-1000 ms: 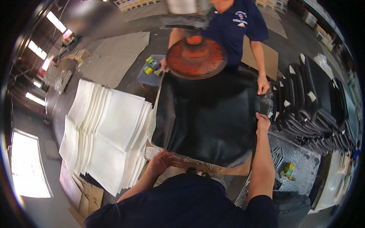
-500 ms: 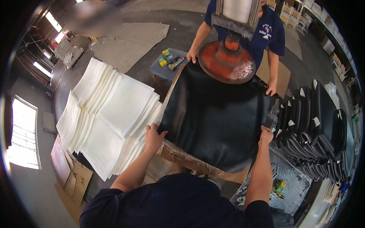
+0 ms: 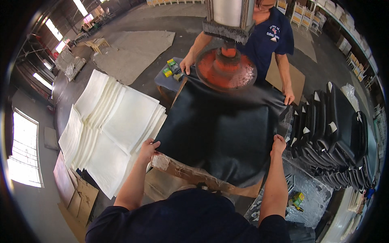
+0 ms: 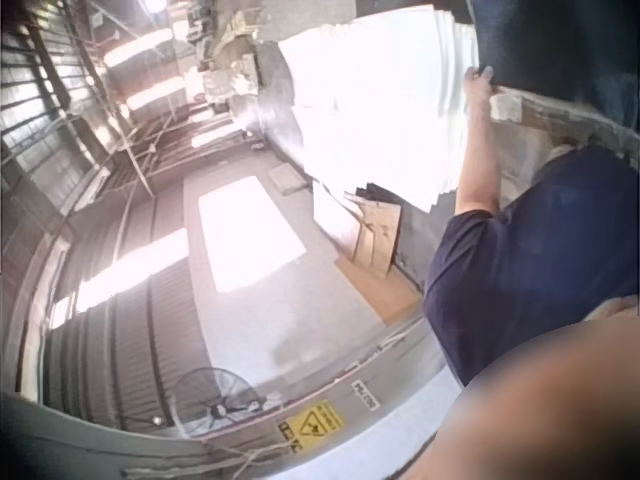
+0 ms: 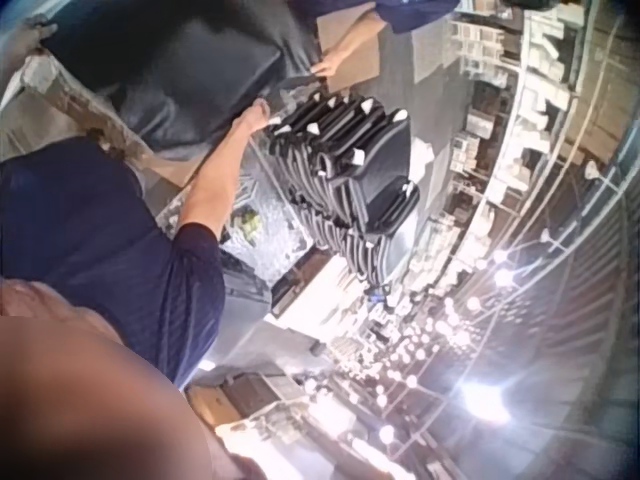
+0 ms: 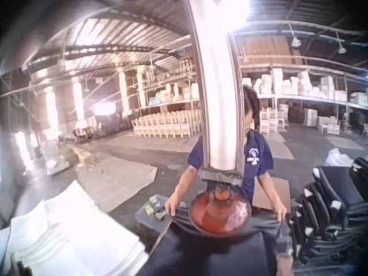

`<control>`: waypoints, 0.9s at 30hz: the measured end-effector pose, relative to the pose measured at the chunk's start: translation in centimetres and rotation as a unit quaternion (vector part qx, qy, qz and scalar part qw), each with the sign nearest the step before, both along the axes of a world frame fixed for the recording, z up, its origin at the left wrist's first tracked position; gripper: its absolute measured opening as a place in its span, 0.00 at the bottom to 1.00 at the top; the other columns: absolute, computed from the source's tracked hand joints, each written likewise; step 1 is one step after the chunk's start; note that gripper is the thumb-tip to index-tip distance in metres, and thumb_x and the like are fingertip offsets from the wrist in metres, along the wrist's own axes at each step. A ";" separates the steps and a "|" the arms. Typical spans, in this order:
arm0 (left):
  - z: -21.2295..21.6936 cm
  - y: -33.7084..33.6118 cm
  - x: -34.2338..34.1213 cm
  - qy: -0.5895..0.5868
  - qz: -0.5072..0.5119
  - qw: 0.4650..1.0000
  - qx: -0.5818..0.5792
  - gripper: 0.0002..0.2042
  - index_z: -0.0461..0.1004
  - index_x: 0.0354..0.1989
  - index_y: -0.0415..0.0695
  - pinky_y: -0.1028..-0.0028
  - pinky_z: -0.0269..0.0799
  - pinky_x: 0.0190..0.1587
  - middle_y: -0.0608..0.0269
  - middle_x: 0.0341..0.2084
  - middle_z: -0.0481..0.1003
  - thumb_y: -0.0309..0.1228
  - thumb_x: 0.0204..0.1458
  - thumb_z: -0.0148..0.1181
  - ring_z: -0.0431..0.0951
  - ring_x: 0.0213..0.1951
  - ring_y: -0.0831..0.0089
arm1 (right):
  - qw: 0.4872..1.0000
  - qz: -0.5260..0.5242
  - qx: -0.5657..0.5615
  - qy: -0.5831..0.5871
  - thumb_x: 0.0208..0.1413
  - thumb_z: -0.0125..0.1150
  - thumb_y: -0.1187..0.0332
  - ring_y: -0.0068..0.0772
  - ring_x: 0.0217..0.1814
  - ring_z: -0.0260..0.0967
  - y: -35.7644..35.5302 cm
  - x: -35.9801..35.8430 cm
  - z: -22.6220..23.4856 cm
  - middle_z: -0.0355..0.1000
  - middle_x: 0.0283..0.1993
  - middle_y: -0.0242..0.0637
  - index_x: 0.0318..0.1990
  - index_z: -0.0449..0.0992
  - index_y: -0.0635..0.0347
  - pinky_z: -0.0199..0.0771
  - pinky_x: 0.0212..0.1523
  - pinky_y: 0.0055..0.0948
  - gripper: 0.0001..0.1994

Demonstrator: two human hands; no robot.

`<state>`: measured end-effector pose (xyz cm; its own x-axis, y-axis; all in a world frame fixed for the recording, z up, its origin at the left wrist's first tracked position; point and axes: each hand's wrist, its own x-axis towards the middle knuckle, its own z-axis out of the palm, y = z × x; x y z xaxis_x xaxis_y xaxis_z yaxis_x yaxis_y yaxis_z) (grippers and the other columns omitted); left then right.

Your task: The person staples white fabric and black leather onto a chair seat frame using a pneumatic staple gun. They repeatedly position the fabric, pull it taut, and secure it around the edges while a coworker assists by holding the seat and applying adhesive.

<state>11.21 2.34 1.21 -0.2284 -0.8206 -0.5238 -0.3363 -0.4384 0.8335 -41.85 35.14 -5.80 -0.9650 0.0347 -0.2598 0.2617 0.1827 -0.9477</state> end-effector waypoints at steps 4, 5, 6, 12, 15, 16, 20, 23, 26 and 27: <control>1.3 0.3 2.4 0.038 -0.030 0.998 0.040 0.17 0.66 0.29 0.50 0.70 0.78 0.26 0.71 0.25 0.67 0.27 0.63 0.72 0.74 0.25 0.75 | 0.999 0.039 -0.016 0.005 0.61 0.76 0.73 0.27 0.44 0.77 -0.2 -0.1 0.3 0.82 0.40 0.30 0.43 0.87 0.61 0.75 0.53 0.30 0.05; 1.5 0.2 2.8 0.052 -0.043 0.997 0.034 0.17 0.66 0.29 0.51 0.69 0.79 0.27 0.71 0.26 0.69 0.27 0.64 0.72 0.76 0.25 0.75 | 0.999 0.036 -0.020 0.009 0.61 0.76 0.73 0.27 0.42 0.76 0.0 -0.2 0.4 0.82 0.38 0.30 0.42 0.87 0.61 0.75 0.51 0.30 0.05; 1.8 -0.1 3.3 0.066 -0.058 0.996 0.028 0.17 0.66 0.29 0.52 0.69 0.81 0.29 0.72 0.26 0.71 0.28 0.65 0.71 0.77 0.26 0.75 | 0.999 0.033 -0.024 0.013 0.61 0.76 0.73 0.27 0.41 0.76 0.0 -0.3 0.6 0.81 0.37 0.30 0.42 0.86 0.61 0.76 0.48 0.30 0.05; 1.6 -0.7 2.8 0.072 -0.081 0.992 0.065 0.10 0.72 0.36 0.50 0.69 0.85 0.34 0.67 0.32 0.78 0.28 0.67 0.69 0.82 0.34 0.74 | 0.996 0.016 0.065 0.061 0.62 0.77 0.67 0.26 0.31 0.74 2.2 1.6 3.9 0.80 0.31 0.32 0.41 0.86 0.62 0.75 0.37 0.31 0.08; -0.4 -1.6 2.4 0.053 -0.131 0.987 0.076 0.06 0.76 0.43 0.48 0.69 0.85 0.34 0.63 0.38 0.81 0.30 0.68 0.68 0.83 0.34 0.73 | 0.950 0.046 0.148 0.270 0.64 0.75 0.65 0.26 0.34 0.77 4.3 5.7 5.7 0.82 0.32 0.32 0.46 0.86 0.62 0.77 0.40 0.31 0.11; -0.4 -2.0 3.4 0.010 -0.143 0.986 0.085 0.09 0.77 0.51 0.44 0.62 0.84 0.42 0.56 0.45 0.83 0.28 0.66 0.68 0.85 0.40 0.64 | 0.943 0.060 0.173 0.279 0.65 0.73 0.65 0.28 0.36 0.79 3.8 9.0 5.5 0.83 0.34 0.35 0.48 0.86 0.60 0.79 0.43 0.31 0.10; -1.1 0.5 2.5 -0.251 -0.187 0.852 -0.419 0.14 0.78 0.54 0.41 0.52 0.74 0.61 0.49 0.52 0.82 0.27 0.60 0.69 0.80 0.56 0.46 | 0.878 0.184 0.218 0.384 0.64 0.72 0.72 0.37 0.41 0.81 5.1 22.8 6.6 0.83 0.40 0.39 0.44 0.86 0.60 0.81 0.47 0.35 0.04; -0.2 2.4 -0.2 -0.075 -0.366 0.827 -0.419 0.15 0.80 0.52 0.43 0.53 0.74 0.63 0.52 0.55 0.81 0.29 0.57 0.73 0.79 0.58 0.47 | 0.830 0.282 0.249 0.412 0.49 0.78 0.73 0.46 0.56 0.78 4.1 31.8 6.3 0.81 0.50 0.35 0.40 0.85 0.52 0.76 0.58 0.48 0.11; 0.0 7.1 -4.8 0.085 -0.514 0.704 -0.483 0.18 0.81 0.53 0.44 0.54 0.74 0.66 0.55 0.55 0.81 0.29 0.53 0.75 0.79 0.60 0.50 | 0.814 0.305 0.274 0.411 0.48 0.81 0.69 0.48 0.64 0.74 2.1 35.2 6.0 0.78 0.58 0.35 0.44 0.86 0.51 0.69 0.68 0.55 0.15; 0.4 8.4 -6.1 0.126 -0.541 0.664 -0.501 0.19 0.81 0.53 0.45 0.55 0.74 0.66 0.56 0.54 0.81 0.29 0.52 0.76 0.79 0.61 0.51 | 0.812 0.305 0.278 0.413 0.48 0.81 0.68 0.49 0.67 0.73 1.4 35.7 6.0 0.77 0.59 0.35 0.45 0.86 0.51 0.66 0.71 0.57 0.16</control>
<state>5.12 10.75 1.60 -0.9444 -0.0122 0.3284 0.2037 0.7625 0.6140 -6.11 36.56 0.22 -0.6838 -0.6248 0.3770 -0.7210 0.4993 -0.4804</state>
